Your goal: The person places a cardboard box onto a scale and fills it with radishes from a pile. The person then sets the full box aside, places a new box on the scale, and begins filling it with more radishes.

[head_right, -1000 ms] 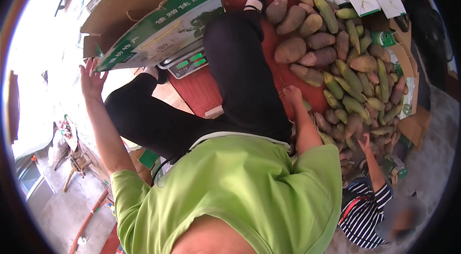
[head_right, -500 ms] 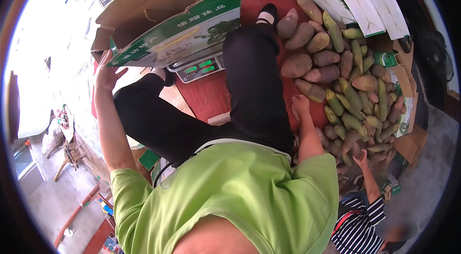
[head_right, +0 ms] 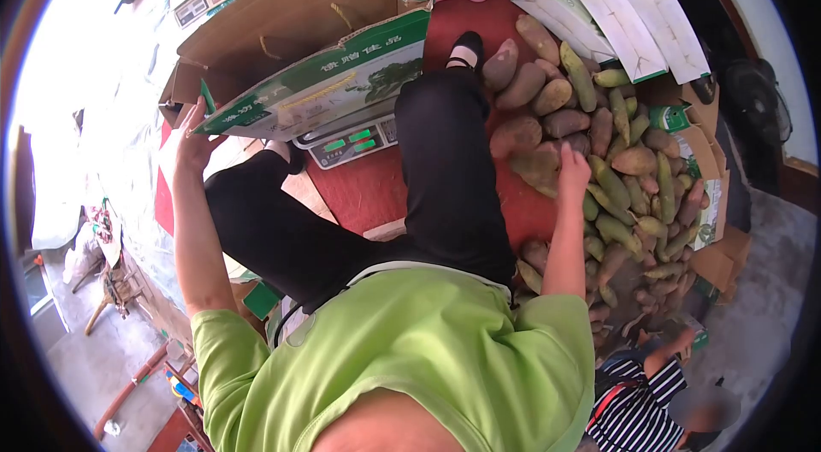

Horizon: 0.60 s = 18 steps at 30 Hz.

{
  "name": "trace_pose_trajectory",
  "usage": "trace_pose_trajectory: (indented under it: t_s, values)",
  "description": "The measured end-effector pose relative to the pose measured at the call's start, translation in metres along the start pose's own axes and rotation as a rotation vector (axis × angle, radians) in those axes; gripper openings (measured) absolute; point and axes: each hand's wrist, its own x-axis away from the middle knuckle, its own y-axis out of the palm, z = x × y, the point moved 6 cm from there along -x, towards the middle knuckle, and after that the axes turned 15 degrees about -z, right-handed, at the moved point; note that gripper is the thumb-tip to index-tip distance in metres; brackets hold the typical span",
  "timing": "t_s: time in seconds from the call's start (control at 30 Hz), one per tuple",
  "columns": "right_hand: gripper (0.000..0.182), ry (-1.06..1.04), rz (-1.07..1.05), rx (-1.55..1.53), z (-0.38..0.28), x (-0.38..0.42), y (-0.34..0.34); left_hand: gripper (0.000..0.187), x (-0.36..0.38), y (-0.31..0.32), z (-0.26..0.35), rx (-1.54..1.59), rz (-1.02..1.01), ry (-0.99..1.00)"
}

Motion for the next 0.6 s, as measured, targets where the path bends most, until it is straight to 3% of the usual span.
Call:
trace_pose_trajectory:
  t_s: [0.07,0.27,0.33,0.4,0.47,0.53,0.6]
  values:
    - [0.03,-0.284,-0.068,-0.028,-0.096,0.017,0.032,0.038,0.001,0.002,0.001,-0.02,0.001,-0.011]
    - [0.021,-0.666,-0.311,-0.003,-0.302,0.071,0.106,0.043,0.003,0.004,0.001,-0.033,0.014,0.015]
    - [0.022,-0.879,-0.482,-0.204,-0.362,0.104,0.14,0.043,0.003,0.003,0.001,-0.048,0.018,0.014]
    - [0.022,-1.207,-0.517,0.151,-0.401,0.115,0.16,0.044,0.004,0.003,0.002,-0.058,0.01,0.009]
    - [0.017,-0.925,-1.492,-0.436,-0.434,0.137,0.197,0.044,0.001,0.001,0.0,-0.033,-0.023,0.021]
    - [0.017,-0.999,-1.697,-0.543,-0.446,0.15,0.223,0.043,0.0,-0.001,-0.001,-0.033,-0.006,0.019]
    - [0.02,-1.073,-0.721,-0.123,-0.432,0.124,0.26,0.042,-0.002,-0.004,-0.005,-0.012,-0.012,0.005]
